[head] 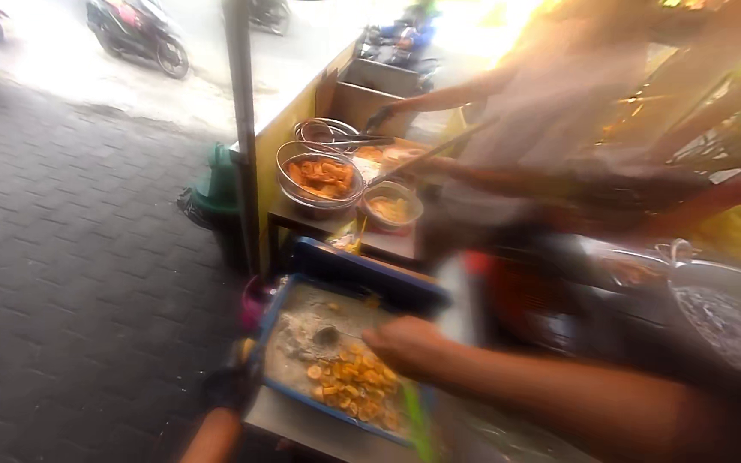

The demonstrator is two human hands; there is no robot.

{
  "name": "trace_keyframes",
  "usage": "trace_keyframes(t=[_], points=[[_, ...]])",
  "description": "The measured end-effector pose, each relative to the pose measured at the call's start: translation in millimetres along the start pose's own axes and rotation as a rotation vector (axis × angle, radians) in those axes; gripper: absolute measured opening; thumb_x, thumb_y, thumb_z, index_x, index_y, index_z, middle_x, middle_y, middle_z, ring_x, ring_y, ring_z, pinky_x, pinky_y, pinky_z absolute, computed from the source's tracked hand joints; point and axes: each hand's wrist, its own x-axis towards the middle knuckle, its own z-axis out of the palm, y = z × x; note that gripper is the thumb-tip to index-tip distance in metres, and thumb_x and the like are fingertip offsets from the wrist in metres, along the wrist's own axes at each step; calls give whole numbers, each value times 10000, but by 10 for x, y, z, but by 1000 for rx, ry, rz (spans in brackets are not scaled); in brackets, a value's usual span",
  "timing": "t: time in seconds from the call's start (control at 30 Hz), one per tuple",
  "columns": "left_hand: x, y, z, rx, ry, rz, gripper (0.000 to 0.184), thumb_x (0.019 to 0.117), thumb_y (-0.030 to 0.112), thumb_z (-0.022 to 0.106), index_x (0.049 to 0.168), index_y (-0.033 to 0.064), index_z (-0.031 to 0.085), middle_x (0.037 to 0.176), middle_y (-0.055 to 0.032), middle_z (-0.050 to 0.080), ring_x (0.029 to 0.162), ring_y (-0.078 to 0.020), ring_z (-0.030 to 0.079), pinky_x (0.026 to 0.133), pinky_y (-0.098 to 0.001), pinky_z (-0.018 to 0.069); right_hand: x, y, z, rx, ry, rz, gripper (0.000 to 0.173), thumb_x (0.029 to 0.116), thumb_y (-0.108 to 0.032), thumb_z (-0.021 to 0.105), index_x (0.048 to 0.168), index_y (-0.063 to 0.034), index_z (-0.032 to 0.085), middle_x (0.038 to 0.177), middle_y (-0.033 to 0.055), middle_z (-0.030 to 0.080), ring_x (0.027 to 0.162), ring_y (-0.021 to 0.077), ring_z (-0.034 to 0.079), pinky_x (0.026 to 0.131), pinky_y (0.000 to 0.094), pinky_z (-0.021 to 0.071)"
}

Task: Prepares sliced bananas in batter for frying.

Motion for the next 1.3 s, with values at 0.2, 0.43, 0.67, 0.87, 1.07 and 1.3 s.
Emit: trace_keyframes(t=[0.2,0.43,0.67,0.87,1.07,1.3], points=[[306,16,290,-142,4,-122,560,1009,470,540,1389,64,609,1308,-175,668,1245,-334,624,1075,-532,454,441,-251,-139,-51,-55,15,198,1031,-27,448,1153,0,601,985,208,679,934,407,697,740,573,561],[379,9,344,-98,-21,-171,550,1005,551,516,1375,160,626,1294,-111,685,1221,-297,643,1040,-546,478,729,-177,133,182,-64,52,219,1027,-161,523,1159,-71,672,1088,196,695,1047,411,681,823,638,548],[367,-12,335,-69,-41,-173,582,1001,553,509,1384,131,628,1298,-128,686,1230,-302,642,1044,-535,477,175,49,-139,89,-24,76,253,1076,-209,461,1211,-122,657,1026,171,702,982,395,692,774,601,545],[353,77,366,-283,55,-207,557,984,497,605,1352,79,634,1268,-156,687,1217,-332,637,1050,-567,461,217,299,-464,-91,78,155,225,1012,-164,531,1216,-146,623,923,127,693,875,354,703,678,549,548],[411,26,464,-279,43,-202,586,974,538,585,1359,99,634,1283,-145,683,1232,-307,632,1063,-534,458,668,-170,-534,-143,23,160,175,1001,-35,516,1132,-28,631,956,175,690,910,369,703,710,524,560],[394,104,394,-349,30,-227,520,993,441,610,1342,56,632,1264,-163,683,1224,-320,627,1071,-534,453,1140,-329,-326,-196,-103,-18,154,985,-16,549,1104,-3,645,992,199,683,915,395,697,705,567,562]])
